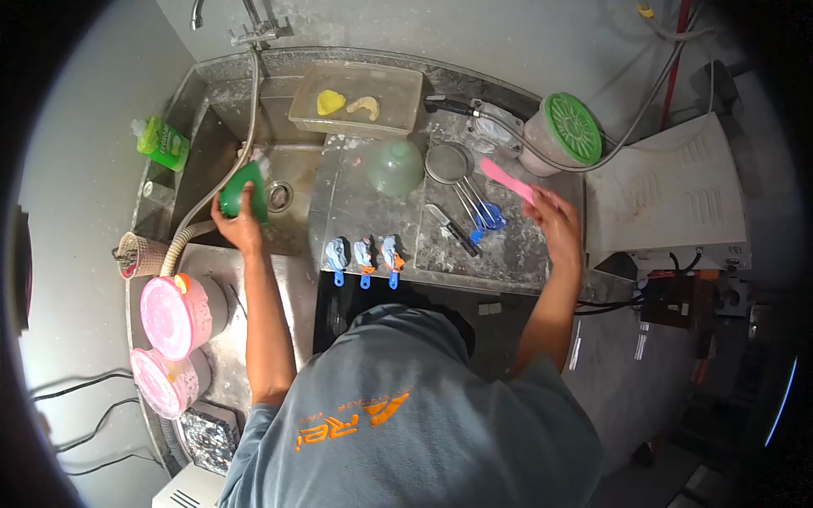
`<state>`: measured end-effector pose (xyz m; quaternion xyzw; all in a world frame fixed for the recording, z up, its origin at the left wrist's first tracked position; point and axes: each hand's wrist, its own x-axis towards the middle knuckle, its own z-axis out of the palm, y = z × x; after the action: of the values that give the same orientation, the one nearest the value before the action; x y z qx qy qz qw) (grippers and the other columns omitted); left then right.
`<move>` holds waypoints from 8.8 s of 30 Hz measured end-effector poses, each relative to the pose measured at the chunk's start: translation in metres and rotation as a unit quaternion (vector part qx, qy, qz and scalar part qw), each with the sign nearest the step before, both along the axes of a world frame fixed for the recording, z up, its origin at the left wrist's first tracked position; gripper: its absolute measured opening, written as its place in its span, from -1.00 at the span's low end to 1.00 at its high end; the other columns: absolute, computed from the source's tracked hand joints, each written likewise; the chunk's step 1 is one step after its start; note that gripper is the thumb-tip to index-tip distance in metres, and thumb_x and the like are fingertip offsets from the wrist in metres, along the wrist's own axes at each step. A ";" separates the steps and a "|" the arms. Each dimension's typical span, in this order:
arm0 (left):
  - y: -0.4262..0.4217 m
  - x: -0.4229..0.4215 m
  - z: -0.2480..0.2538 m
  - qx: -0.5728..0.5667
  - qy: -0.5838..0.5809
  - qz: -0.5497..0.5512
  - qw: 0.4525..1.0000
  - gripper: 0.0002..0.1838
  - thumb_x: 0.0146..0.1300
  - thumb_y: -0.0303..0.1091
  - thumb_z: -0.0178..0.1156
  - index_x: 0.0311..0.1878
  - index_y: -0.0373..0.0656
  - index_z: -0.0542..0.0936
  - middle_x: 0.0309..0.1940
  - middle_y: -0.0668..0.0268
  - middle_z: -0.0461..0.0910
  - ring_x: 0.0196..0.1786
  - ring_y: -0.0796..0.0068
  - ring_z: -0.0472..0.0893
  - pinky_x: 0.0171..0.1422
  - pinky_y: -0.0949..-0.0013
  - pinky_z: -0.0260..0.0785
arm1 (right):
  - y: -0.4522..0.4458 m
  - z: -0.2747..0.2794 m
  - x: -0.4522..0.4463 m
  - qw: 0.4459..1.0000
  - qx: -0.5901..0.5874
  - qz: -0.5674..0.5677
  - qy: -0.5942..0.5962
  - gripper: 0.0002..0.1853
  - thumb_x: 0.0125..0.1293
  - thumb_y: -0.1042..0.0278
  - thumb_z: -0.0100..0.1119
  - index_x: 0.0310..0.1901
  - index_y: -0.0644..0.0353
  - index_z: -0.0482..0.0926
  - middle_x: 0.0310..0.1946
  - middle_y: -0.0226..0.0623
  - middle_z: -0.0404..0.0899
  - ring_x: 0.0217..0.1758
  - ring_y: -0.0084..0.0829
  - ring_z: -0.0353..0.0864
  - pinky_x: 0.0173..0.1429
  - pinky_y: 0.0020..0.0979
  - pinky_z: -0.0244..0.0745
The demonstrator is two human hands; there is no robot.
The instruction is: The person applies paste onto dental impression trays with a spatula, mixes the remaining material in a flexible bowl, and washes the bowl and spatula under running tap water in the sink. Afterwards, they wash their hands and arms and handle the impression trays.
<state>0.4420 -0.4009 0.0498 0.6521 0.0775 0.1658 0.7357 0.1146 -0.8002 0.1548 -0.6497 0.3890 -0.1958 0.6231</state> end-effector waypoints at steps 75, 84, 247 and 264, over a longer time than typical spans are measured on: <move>0.121 -0.194 0.041 0.066 0.121 -0.110 0.984 -0.78 0.27 -0.52 0.31 -0.03 -0.31 0.61 -0.14 0.30 0.64 -0.06 0.52 0.61 0.10 0.42 0.48 | 0.339 0.026 0.418 0.831 -0.231 0.424 -0.275 -0.86 0.26 0.36 0.35 -0.23 0.22 0.64 -0.53 -0.35 0.60 -0.46 -0.58 0.49 -0.31 -0.40 0.45; 0.157 -0.257 0.059 0.058 0.179 0.052 0.981 -0.76 0.24 -0.48 0.35 -0.04 -0.30 0.63 -0.17 0.25 0.68 -0.10 0.49 0.65 0.05 0.40 0.51 | 0.544 0.015 0.472 0.709 -0.314 0.613 -0.154 -0.62 0.13 0.15 0.36 -0.09 0.21 0.63 -0.17 0.04 0.68 -0.01 0.05 0.67 0.10 -0.10 0.56; 0.013 -0.189 -0.077 0.173 0.313 -0.431 0.828 -0.60 0.51 -0.16 0.07 0.04 -0.40 0.50 -0.23 0.11 0.67 -0.22 0.36 0.71 -0.17 0.33 0.64 | 0.182 -0.076 0.181 0.977 0.004 0.173 -0.125 -0.71 0.20 0.61 0.32 -0.47 0.10 0.37 -0.56 -0.52 0.40 -0.52 -0.67 0.35 -0.38 -0.57 0.24; 0.036 -0.155 0.026 0.172 0.131 -0.343 0.914 -0.74 0.49 -0.32 0.06 -0.29 -0.27 0.57 -0.63 0.29 0.48 -0.53 0.55 0.45 -0.39 0.36 0.33 | 0.205 -0.053 0.184 0.866 -0.208 0.436 -0.128 -0.47 0.18 0.24 0.02 0.20 0.13 0.59 0.36 0.01 0.26 0.44 -0.08 0.22 0.45 -0.09 0.15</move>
<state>0.2870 -0.3647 0.0761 0.7710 -0.0847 -0.1726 0.6071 0.2984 -0.5954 0.1021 -0.8366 -0.0672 -0.0617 0.5401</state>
